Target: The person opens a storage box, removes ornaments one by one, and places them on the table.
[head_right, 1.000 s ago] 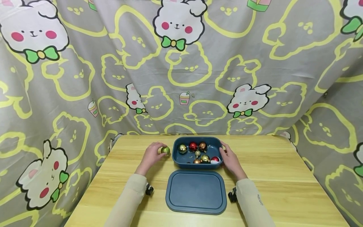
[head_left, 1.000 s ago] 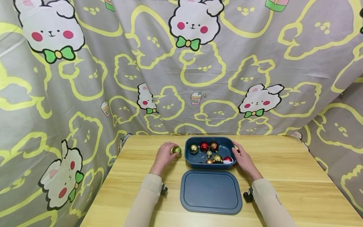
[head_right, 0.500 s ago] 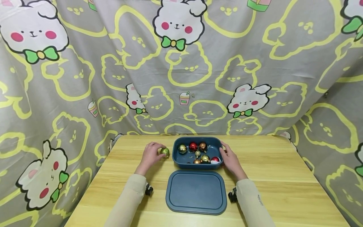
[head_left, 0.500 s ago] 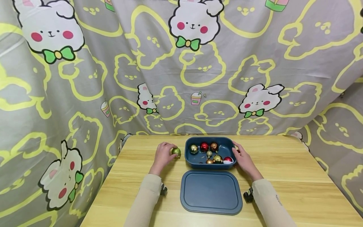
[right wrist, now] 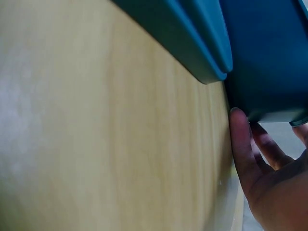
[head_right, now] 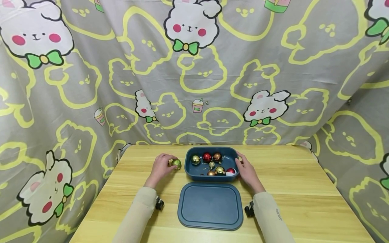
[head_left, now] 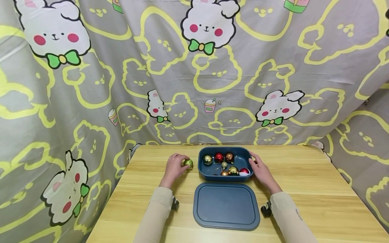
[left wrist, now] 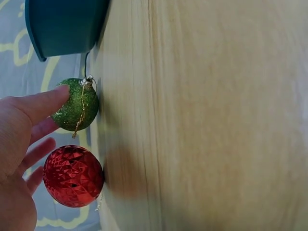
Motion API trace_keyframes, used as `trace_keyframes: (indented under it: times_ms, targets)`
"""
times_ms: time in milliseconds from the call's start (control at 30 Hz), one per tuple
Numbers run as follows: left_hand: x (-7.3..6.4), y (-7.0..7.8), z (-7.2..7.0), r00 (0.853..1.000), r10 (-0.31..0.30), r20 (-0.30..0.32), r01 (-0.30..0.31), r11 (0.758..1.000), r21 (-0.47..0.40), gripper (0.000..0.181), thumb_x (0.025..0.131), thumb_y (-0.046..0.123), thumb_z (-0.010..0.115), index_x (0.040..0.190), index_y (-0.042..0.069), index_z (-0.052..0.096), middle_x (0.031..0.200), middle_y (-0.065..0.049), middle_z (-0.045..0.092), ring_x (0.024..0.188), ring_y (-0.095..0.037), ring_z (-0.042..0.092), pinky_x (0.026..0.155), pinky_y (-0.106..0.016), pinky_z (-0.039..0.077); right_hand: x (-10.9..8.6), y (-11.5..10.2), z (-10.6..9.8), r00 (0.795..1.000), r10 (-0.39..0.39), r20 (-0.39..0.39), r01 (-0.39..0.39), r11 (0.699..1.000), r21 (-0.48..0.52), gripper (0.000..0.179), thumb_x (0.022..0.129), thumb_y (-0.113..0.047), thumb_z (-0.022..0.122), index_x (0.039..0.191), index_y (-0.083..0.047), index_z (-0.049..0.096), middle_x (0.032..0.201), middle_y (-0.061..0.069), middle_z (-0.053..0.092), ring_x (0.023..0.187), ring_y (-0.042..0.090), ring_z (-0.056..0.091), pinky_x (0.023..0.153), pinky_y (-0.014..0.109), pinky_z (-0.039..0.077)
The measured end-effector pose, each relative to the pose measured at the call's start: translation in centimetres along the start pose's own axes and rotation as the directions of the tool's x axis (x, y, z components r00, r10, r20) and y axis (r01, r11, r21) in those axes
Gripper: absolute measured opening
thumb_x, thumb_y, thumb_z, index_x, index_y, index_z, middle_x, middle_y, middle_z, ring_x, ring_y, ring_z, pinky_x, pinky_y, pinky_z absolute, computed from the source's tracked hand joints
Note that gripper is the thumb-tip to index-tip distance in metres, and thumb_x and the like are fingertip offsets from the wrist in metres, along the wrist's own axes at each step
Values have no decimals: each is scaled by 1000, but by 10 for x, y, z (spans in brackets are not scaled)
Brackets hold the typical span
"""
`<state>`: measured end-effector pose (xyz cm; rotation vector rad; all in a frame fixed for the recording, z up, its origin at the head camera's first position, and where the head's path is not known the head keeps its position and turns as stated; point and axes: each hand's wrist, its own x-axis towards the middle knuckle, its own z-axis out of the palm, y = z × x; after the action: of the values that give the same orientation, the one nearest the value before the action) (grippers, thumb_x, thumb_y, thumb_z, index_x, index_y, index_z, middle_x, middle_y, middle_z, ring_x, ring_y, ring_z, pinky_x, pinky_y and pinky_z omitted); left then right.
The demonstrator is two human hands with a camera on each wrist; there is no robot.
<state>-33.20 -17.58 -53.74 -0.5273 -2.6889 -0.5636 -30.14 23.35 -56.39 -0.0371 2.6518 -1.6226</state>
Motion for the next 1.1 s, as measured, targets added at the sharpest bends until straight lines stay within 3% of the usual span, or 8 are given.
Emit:
trace_keyframes:
  times_ms: [400,800,1100]
  targets:
    - [0,0,0,996,-61,67,65,996,-69,32,85,20,87,114,13,77,116,-9,76,111,-32,66,99,-52,53,-2,-1,0,1000,-8,-5,8,1000,-4,59,112,-48,38,165,-25,26,142,32,51,101,37,64,62,36,62]
    - [-2,2,-1,997,-58,46,62,993,-95,32,85,17,86,115,11,76,116,-11,75,110,-33,67,97,-54,54,-2,-2,0,1000,-9,0,9,1000,-5,60,112,-48,38,166,-25,25,143,32,49,103,38,63,63,37,62]
    - [-1,0,-1,996,-65,57,71,991,-111,34,86,17,86,117,10,75,119,-12,74,114,-35,66,98,-57,53,-2,-4,1,1000,-15,1,15,1000,7,58,112,-44,39,165,-23,26,140,32,51,92,34,65,60,36,61]
